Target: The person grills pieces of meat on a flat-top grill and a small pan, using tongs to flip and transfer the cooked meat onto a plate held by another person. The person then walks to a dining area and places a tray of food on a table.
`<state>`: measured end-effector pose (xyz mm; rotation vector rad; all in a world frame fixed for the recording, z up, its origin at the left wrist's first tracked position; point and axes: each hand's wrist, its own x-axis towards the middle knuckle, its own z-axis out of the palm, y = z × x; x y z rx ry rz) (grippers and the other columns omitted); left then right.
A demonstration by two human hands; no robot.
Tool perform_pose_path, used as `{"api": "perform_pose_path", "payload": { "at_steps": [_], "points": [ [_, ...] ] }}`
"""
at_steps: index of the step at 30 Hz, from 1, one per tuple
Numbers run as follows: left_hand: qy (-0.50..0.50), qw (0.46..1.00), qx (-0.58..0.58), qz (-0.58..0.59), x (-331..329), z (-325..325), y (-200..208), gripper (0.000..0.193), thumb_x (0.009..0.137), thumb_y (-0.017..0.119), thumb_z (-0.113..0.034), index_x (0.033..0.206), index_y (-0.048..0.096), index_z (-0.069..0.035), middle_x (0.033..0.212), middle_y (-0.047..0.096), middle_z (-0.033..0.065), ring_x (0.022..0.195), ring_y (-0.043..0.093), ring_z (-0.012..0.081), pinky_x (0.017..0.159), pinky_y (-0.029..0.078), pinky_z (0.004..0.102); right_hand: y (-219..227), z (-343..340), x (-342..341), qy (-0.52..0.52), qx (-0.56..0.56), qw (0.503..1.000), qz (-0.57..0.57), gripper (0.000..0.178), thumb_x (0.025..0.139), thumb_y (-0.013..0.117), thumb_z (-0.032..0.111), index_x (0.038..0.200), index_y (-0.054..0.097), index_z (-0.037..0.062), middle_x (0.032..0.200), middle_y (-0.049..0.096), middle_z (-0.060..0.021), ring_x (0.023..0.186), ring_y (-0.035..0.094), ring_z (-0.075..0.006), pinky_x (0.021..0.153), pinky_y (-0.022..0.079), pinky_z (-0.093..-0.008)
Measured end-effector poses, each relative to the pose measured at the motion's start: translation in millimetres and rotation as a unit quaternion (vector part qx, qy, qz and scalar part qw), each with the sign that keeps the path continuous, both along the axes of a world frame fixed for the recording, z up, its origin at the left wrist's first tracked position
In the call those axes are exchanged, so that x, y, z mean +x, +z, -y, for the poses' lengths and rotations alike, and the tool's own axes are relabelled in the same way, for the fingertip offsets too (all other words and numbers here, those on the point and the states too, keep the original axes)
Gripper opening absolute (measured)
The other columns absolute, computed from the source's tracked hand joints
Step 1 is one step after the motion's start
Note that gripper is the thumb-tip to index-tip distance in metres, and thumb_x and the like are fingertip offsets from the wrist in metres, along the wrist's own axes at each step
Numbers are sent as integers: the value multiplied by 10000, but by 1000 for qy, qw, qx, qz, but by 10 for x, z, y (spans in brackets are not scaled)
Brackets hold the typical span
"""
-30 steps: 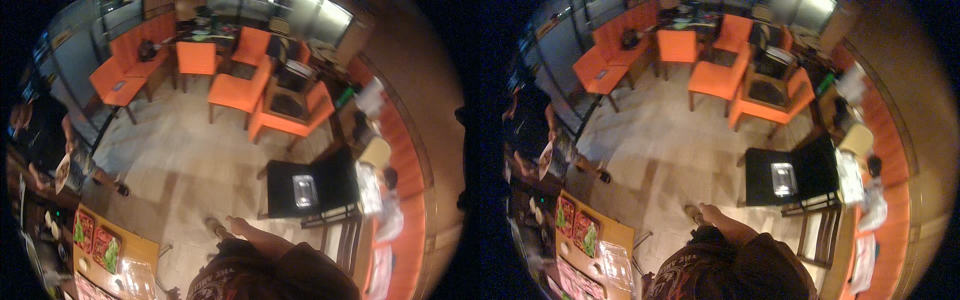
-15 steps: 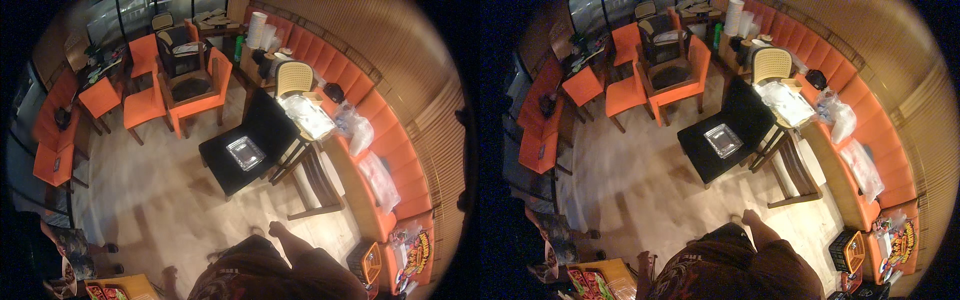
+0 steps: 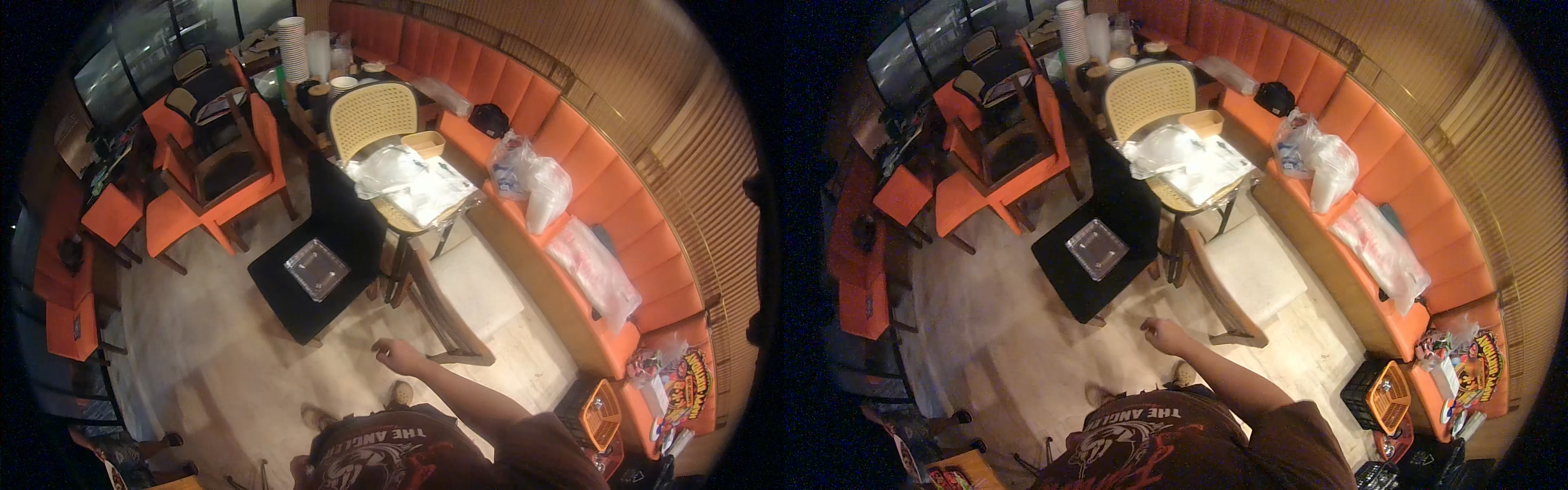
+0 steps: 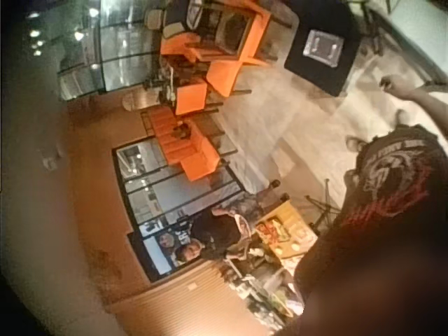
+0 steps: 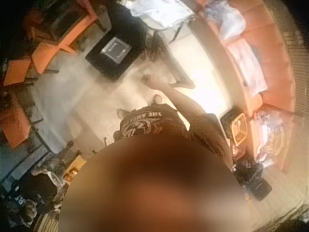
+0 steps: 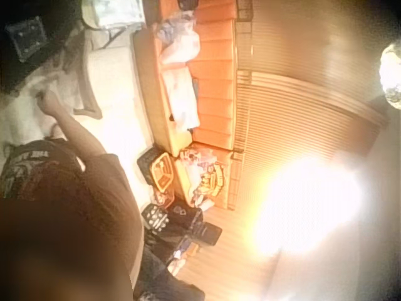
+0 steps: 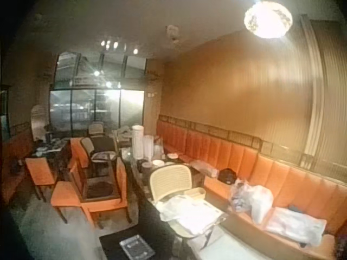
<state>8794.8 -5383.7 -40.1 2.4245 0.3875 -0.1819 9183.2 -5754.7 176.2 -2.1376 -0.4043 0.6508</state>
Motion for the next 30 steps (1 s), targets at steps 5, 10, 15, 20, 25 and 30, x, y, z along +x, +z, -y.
{"api": "perform_pose_path", "payload": {
  "at_steps": [5, 10, 15, 20, 25, 30],
  "points": [
    [37, 992, -102, -69, 1055, 252, 204, 257, 887, 614, -289, 878, 622, -32, 735, 585, 76, 673, 598, 199, 594, 495, 335, 249, 1007, 488, -249, 102, 961, -67, 272, 910, 559, 150, 1113, 652, -3, 913, 709, -121, 785, 689, -189, 745, 536, -353],
    [115, 980, -138, -90, 2810, 481, 996, 182, 897, 623, -130, 1037, 614, -14, 860, 654, 101, 757, 621, 172, 675, 509, 322, 2, 1657, 1227, -333, 50, 940, 57, 237, 912, 571, 148, 1057, 680, -5, 961, 715, -160, 801, 695, -255, 743, 540, -372],
    [-41, 994, -101, 4, 4546, 1218, 1640, 210, 909, 613, -115, 1088, 617, -5, 915, 662, 117, 830, 647, 202, 744, 522, 325, -95, 1814, 2523, -353, -37, 914, 199, 230, 895, 595, 168, 1030, 695, 12, 973, 705, -171, 886, 663, -329, 802, 521, -414],
    [-166, 974, -151, 10, 6273, 2125, 2269, 219, 903, 623, -113, 1106, 622, -31, 956, 662, 142, 866, 662, 285, 791, 522, 361, -277, 1649, 3708, -289, -253, 866, 318, 212, 846, 611, 234, 959, 716, 89, 1088, 642, -90, 1085, 555, -290, 888, 449, -475],
    [-317, 933, -131, 110, 7578, 2879, 2637, 223, 886, 637, -112, 1092, 625, -26, 951, 646, 126, 888, 634, 289, 810, 504, 384, -456, 1642, 4152, -183, -411, 860, 240, 168, 842, 623, 233, 941, 709, 127, 1105, 598, -46, 1111, 503, -282, 922, 390, -466],
    [-424, 883, -54, 192, 8166, 3420, 2488, 407, 843, 693, -211, 1188, 569, -34, 1112, 609, 118, 1049, 575, 311, 910, 460, 437, -259, 1674, 4151, -273, -248, 882, 294, 109, 835, 665, 218, 891, 711, 138, 968, 606, -51, 991, 533, -295, 820, 406, -455]
  ]
}}
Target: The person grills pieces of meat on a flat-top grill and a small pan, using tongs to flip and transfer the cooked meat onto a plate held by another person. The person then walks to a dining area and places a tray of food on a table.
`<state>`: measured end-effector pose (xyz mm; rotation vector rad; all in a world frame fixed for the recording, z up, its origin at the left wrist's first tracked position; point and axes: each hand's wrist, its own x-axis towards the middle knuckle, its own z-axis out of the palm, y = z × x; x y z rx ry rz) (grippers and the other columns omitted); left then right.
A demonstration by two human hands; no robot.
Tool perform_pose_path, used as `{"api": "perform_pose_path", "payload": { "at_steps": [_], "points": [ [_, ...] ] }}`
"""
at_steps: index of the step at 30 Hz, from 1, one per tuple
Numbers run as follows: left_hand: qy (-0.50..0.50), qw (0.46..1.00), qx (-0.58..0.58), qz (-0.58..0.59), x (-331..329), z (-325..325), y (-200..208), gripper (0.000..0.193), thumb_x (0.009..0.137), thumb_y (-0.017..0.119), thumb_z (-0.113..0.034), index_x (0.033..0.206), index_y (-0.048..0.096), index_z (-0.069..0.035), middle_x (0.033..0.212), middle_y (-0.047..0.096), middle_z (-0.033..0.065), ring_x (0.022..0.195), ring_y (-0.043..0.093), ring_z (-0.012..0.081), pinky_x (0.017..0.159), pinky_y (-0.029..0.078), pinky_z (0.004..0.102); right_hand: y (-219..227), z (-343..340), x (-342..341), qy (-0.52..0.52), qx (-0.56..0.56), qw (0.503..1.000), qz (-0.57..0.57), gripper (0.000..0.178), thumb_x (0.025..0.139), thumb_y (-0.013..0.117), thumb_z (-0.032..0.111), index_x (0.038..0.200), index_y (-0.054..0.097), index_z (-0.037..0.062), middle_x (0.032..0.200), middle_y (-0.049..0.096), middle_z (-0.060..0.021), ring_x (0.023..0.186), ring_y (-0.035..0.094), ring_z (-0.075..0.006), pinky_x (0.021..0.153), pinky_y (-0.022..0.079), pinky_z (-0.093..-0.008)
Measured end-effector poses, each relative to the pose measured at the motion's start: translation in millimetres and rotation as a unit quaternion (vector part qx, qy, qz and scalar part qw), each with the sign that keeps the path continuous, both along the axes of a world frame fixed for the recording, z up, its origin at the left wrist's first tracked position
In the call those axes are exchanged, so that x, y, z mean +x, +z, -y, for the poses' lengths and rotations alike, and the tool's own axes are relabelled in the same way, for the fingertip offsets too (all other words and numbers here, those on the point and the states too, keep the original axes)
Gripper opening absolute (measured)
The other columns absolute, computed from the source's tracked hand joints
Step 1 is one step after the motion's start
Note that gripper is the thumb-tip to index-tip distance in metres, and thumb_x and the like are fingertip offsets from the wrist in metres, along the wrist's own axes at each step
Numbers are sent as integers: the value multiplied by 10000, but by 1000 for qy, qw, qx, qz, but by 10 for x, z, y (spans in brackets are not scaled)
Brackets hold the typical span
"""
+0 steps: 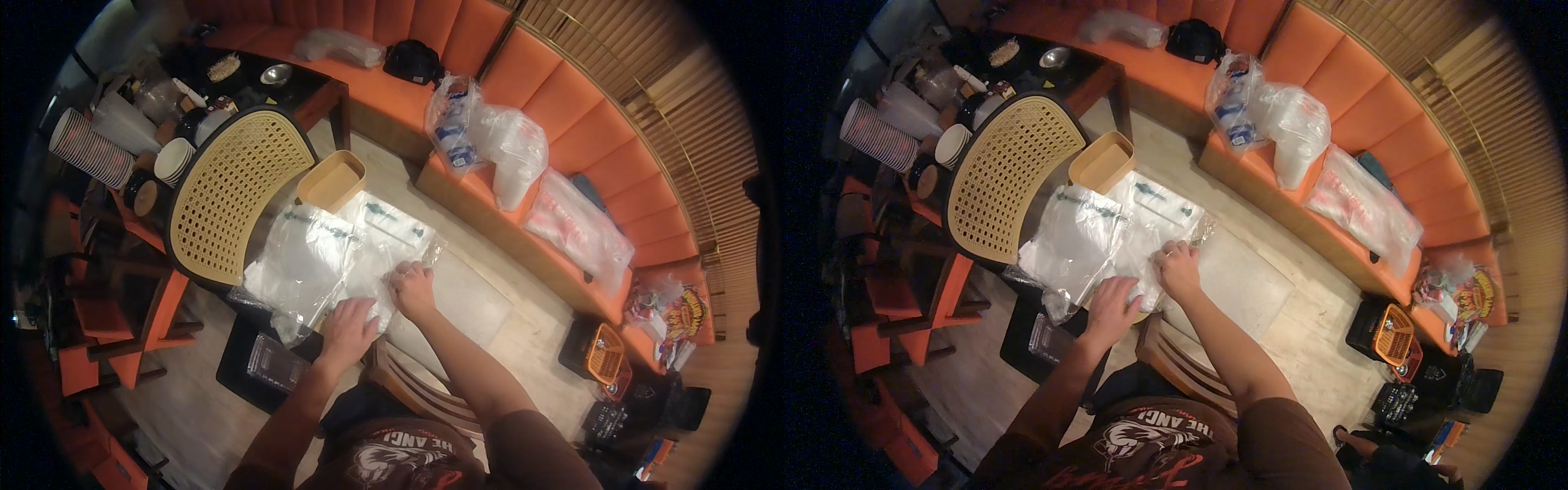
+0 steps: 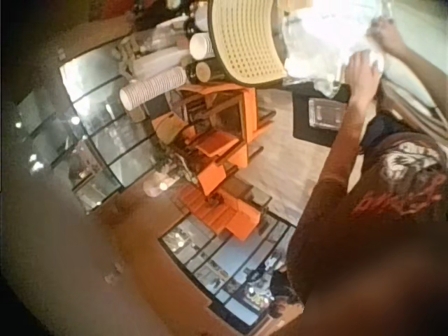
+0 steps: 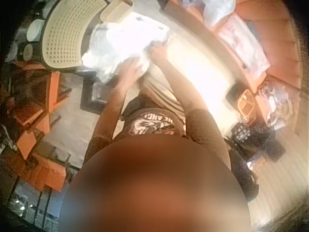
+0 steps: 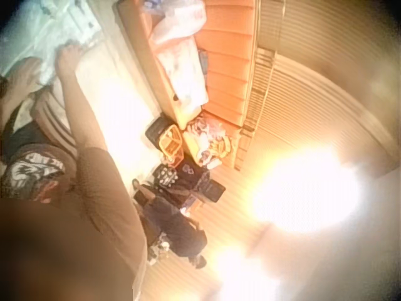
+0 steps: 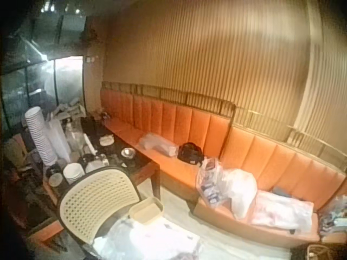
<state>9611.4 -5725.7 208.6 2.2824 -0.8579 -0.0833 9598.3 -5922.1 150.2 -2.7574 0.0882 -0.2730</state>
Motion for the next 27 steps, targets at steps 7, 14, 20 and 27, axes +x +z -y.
{"api": "perform_pose_path", "payload": {
  "at_steps": [7, 14, 20, 27],
  "points": [
    [71, 988, 135, -4, 274, 491, -453, 620, 763, 749, -233, 1293, 482, -55, 1292, 547, 124, 1189, 522, 315, 958, 451, 444, 599, 144, -168, 75, 68, 994, -30, 68, 829, 664, 163, 827, 677, 97, 879, 602, -75, 895, 572, -285, 770, 455, -390],
    [58, 978, 185, -70, 383, 428, -629, 544, 774, 736, -267, 1232, 532, -55, 1273, 563, 131, 1195, 517, 328, 960, 455, 430, 2247, 1205, -1299, -151, 166, 961, 161, 122, 899, 608, 149, 881, 666, 43, 836, 604, -69, 835, 605, -228, 754, 481, -343],
    [53, 995, 86, 4, 12, 304, -141, 577, 852, 668, -336, 1311, 478, -43, 1307, 515, 172, 1218, 484, 353, 1020, 393, 451, 2922, 2083, -2026, -427, 177, 686, 563, 250, 997, 506, 221, 1001, 628, 2, 980, 628, -108, 865, 605, -226, 802, 492, -363],
    [59, 996, -4, -74, -1480, -546, 488, 616, 852, 694, -320, 1356, 460, -56, 1316, 505, 197, 1234, 478, 372, 1047, 386, 441, 1676, 452, -1943, 75, 9, 997, 1, 98, 807, 655, 182, 829, 692, 94, 870, 672, -102, 862, 606, -303, 842, 365, -547]
  ]
}}
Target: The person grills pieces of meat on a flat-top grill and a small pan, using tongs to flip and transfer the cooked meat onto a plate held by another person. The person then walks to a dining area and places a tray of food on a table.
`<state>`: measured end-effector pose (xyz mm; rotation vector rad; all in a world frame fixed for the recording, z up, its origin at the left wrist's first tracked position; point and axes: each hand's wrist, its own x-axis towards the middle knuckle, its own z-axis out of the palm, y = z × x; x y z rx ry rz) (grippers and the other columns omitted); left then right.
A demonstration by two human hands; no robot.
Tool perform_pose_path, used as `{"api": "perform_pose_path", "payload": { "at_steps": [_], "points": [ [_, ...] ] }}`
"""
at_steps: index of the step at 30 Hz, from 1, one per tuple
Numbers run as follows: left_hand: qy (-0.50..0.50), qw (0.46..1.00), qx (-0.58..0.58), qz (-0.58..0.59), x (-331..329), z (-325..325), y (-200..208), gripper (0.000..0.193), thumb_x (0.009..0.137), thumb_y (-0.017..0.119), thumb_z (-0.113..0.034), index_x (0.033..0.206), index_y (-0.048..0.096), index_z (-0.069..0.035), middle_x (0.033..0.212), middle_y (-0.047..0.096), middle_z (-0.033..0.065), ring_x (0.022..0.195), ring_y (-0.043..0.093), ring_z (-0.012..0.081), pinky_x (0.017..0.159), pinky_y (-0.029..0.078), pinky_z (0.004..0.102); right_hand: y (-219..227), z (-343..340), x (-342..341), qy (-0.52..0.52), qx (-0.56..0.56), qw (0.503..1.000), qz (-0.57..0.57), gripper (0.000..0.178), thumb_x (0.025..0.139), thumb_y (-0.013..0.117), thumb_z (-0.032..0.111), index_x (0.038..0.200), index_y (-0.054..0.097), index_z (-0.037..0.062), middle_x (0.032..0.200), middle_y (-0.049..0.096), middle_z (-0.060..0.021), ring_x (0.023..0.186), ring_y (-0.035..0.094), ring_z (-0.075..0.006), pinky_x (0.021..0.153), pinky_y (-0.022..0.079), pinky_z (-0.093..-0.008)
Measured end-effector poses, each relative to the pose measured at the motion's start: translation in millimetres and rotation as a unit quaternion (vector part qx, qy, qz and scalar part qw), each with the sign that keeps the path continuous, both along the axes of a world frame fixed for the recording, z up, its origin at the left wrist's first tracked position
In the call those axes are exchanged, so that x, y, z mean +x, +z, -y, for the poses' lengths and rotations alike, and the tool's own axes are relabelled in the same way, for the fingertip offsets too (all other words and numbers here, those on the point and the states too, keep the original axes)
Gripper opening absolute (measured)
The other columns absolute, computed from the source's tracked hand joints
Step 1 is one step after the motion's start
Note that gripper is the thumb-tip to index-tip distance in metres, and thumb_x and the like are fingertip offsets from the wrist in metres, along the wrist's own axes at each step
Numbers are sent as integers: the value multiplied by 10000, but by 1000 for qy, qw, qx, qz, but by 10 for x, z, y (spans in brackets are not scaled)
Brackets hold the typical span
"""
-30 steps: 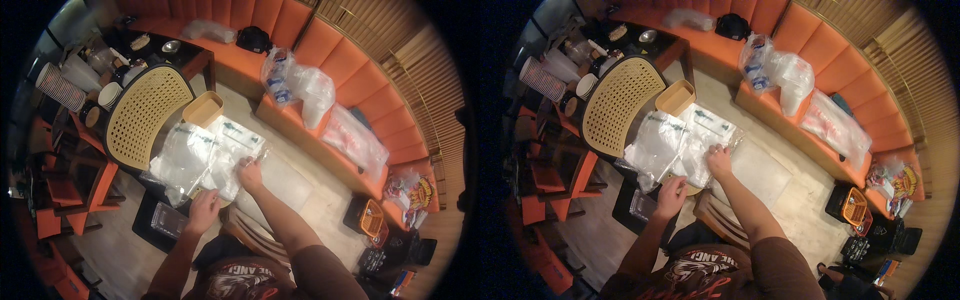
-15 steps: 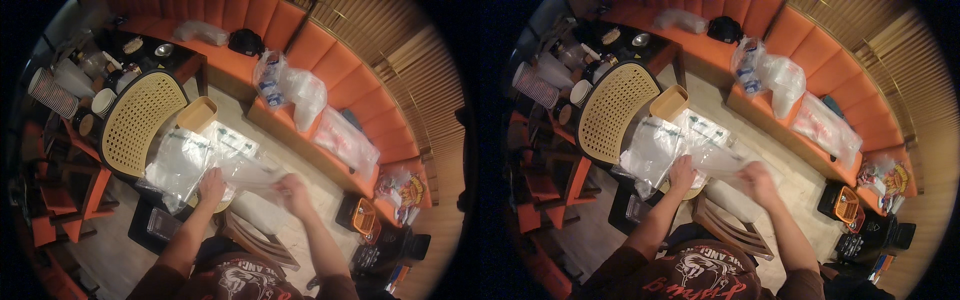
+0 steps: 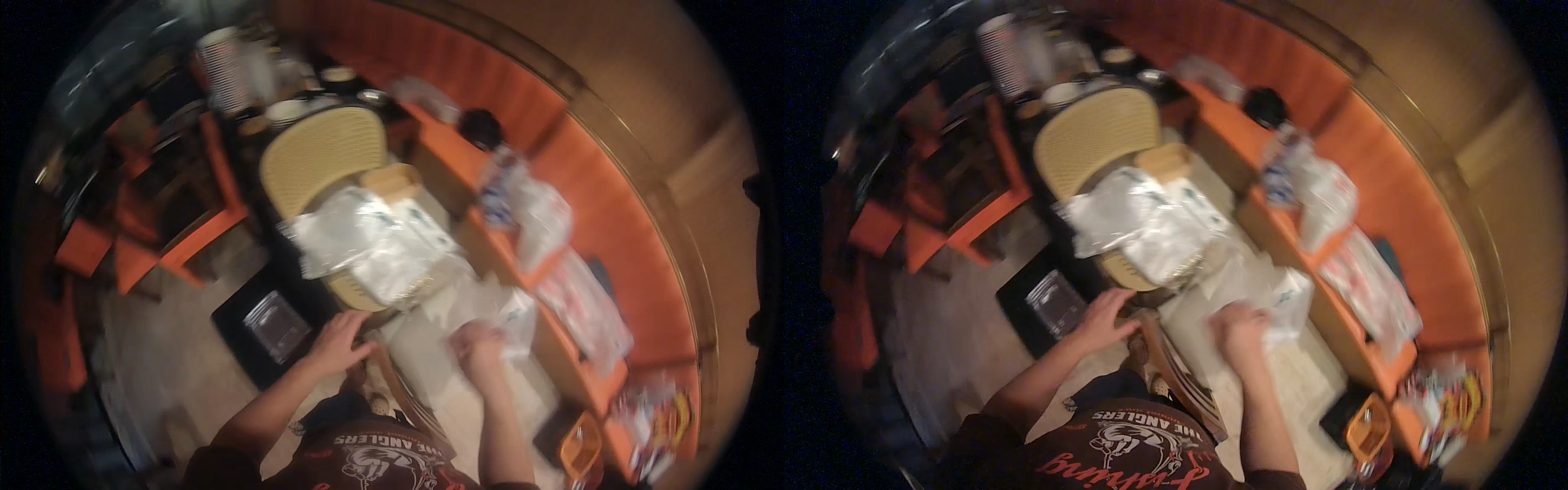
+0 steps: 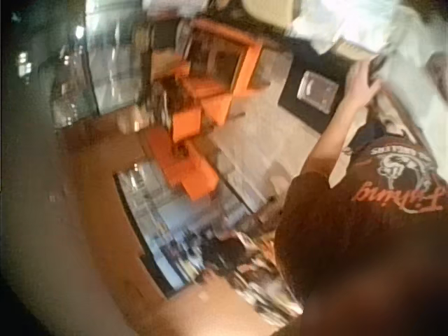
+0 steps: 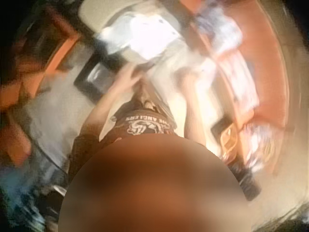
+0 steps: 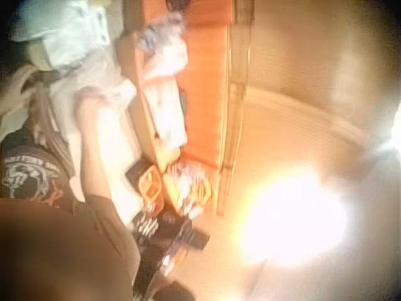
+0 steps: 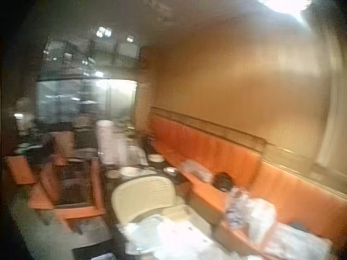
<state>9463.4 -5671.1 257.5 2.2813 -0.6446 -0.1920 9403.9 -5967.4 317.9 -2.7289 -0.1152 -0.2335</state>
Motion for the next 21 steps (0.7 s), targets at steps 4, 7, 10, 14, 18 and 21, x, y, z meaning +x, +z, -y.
{"api": "perform_pose_path", "payload": {
  "at_steps": [4, 7, 10, 14, 18, 21],
  "points": [
    [47, 993, -21, 107, -1181, -491, 75, 676, 757, 726, -259, 1355, 479, -64, 1330, 510, 183, 1253, 478, 345, 1055, 379, 444, 521, -1449, -597, 395, 184, 870, -230, 181, 887, 636, 267, 916, 694, 98, 839, 685, -190, 805, 660, -387, 717, 501, -489],
    [24, 992, -116, 40, -1941, -908, 123, 672, 738, 731, -344, 1327, 538, -81, 1263, 561, 187, 1258, 474, 323, 1040, 380, 458, 849, -2059, -784, 486, 184, 814, -260, 244, 917, 622, 311, 935, 676, 74, 845, 674, -221, 810, 649, -431, 709, 522, -490],
    [102, 985, -88, -108, -2689, -1480, 239, 597, 755, 724, -415, 1233, 608, -76, 1194, 606, 165, 1228, 490, 323, 1000, 398, 474, 905, -2477, -818, 411, 120, 890, -156, 243, 932, 630, 280, 907, 660, 40, 760, 663, -210, 693, 659, -337, 631, 510, -428],
    [237, 964, 43, -110, -3629, -2175, 487, 565, 819, 676, -517, 1110, 627, -35, 1120, 632, 134, 1144, 526, 332, 946, 395, 501, 912, -2712, -569, 328, 207, 907, -164, 514, 954, 599, 359, 1283, 548, -34, 1280, 569, -244, 1194, 523, -364, 1038, 400, -420],
    [356, 917, -58, -172, -4608, -2537, 444, 464, 824, 707, -446, 1058, 664, -47, 1015, 689, 104, 1081, 582, 291, 925, 424, 462, 482, -3484, -286, 273, 419, 851, -158, 324, 1008, 548, 256, 1066, 588, -59, 882, 646, -135, 735, 583, -226, 694, 499, -353],
    [381, 831, -294, -279, -5206, -2824, 308, 425, 818, 740, -409, 1056, 683, -61, 1109, 693, 112, 1105, 597, 239, 931, 442, 430, 510, -3970, -374, 277, 407, 867, -82, 374, 1025, 517, 277, 1130, 555, -81, 971, 636, -157, 779, 588, -226, 708, 499, -344]
  ]
}}
